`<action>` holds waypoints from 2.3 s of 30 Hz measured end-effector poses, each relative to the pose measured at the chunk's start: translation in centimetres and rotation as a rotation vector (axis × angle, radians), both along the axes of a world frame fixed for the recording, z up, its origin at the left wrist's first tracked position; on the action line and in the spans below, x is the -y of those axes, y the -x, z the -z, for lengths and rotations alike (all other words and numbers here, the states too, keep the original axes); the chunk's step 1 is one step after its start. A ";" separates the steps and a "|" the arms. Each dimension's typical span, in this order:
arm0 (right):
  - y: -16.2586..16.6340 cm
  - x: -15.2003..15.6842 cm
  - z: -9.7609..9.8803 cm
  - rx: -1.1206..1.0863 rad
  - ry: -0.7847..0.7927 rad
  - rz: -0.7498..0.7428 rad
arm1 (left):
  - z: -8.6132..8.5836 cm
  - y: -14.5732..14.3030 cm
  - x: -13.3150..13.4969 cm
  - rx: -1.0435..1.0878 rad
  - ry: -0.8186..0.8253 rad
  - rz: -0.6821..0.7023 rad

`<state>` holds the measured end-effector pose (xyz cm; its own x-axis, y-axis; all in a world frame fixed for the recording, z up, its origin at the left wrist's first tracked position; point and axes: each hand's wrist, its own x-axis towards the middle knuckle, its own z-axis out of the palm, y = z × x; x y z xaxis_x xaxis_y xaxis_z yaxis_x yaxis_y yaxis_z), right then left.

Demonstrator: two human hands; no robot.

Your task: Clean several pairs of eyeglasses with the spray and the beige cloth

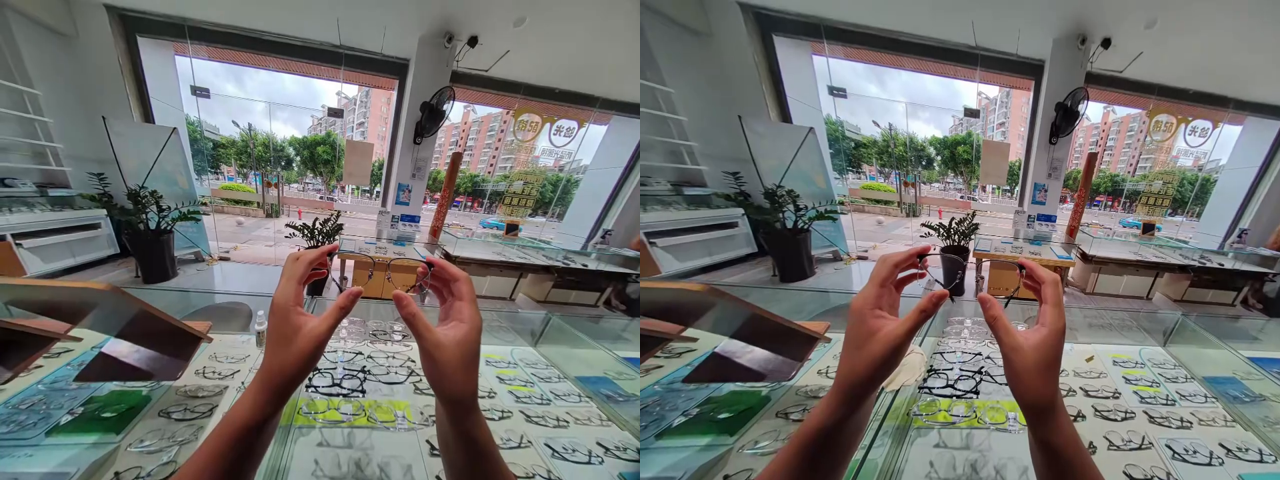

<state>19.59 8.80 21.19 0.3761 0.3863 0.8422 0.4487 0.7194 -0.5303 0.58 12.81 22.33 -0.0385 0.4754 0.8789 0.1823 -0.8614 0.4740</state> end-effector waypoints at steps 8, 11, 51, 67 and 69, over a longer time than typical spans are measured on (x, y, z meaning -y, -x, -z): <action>0.2 -0.2 0.1 -0.032 0.030 0.001 | 0.4 -0.5 -0.4 0.080 0.020 -0.015; 0.3 -0.3 0.2 -0.068 0.016 0.001 | 0.5 -0.6 -0.5 0.089 0.026 -0.021; 0.2 -0.9 0.2 -0.046 0.072 -0.035 | 0.9 -1.3 -0.6 0.131 0.004 -0.103; 0.0 -1.3 0.4 -0.069 0.113 -0.081 | 0.9 -1.3 -0.5 0.118 -0.073 -0.144; 0.0 -1.3 0.3 -0.067 0.114 -0.080 | 0.9 -1.3 -0.5 0.112 -0.077 -0.152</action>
